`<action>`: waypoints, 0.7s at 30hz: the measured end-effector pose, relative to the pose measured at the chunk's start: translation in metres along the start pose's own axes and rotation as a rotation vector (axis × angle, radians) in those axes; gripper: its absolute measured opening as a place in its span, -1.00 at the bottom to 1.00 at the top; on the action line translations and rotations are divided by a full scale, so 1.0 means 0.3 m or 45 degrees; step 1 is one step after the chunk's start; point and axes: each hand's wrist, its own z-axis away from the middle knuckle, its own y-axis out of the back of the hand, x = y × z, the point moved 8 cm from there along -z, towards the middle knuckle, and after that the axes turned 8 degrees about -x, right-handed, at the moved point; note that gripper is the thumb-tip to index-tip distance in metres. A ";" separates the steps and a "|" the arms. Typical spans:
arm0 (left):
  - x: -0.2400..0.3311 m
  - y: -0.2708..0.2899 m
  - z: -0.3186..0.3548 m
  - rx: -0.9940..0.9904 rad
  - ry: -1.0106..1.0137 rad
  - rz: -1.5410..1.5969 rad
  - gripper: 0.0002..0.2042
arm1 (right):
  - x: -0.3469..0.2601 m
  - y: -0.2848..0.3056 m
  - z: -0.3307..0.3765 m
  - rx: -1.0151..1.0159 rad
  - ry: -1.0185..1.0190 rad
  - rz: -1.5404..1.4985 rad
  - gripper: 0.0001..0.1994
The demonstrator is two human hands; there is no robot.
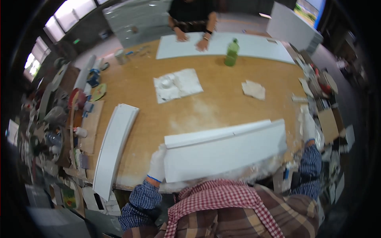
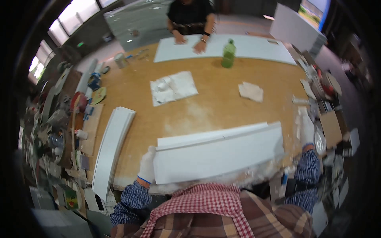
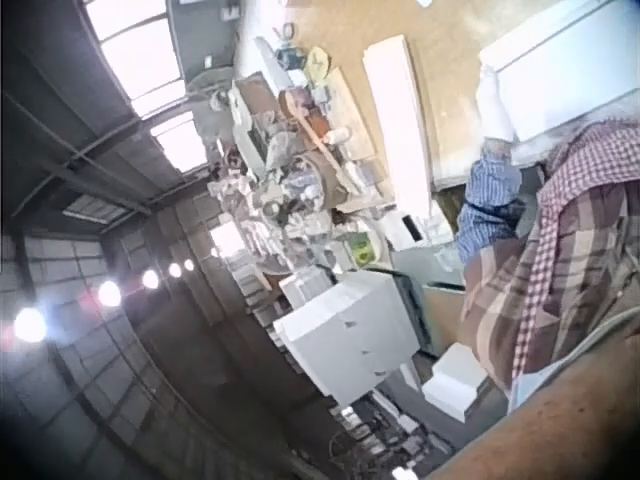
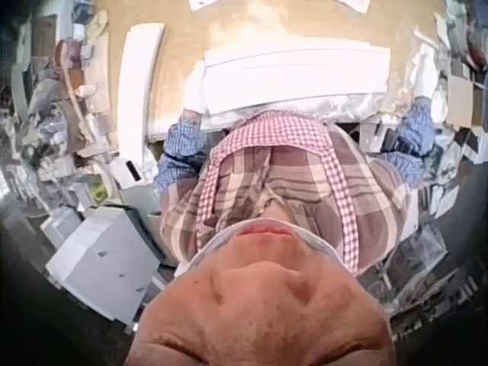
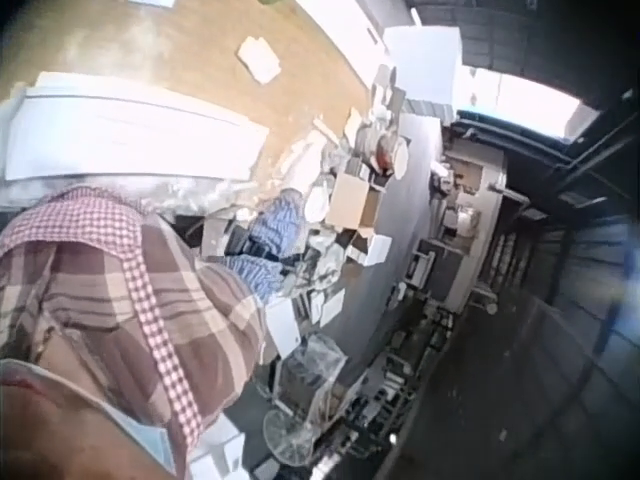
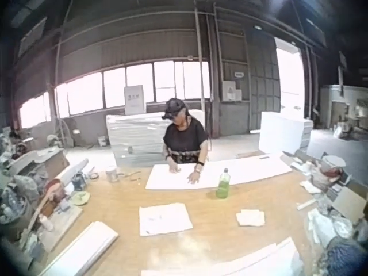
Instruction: Cleaning and wiping down white rectangular furniture components on a large wooden table.
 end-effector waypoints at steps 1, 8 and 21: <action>-0.046 0.023 -0.049 -0.045 0.015 0.165 -0.37 | 0.001 -0.017 0.017 -0.079 0.053 0.013 -0.53; -0.147 0.003 -0.142 -0.005 0.053 0.401 -0.37 | -0.229 -0.458 0.405 -0.232 -0.025 0.327 -0.55; -0.145 0.143 -0.075 0.308 0.103 -0.905 -0.40 | -0.301 -1.012 0.639 -0.780 0.991 0.981 -0.62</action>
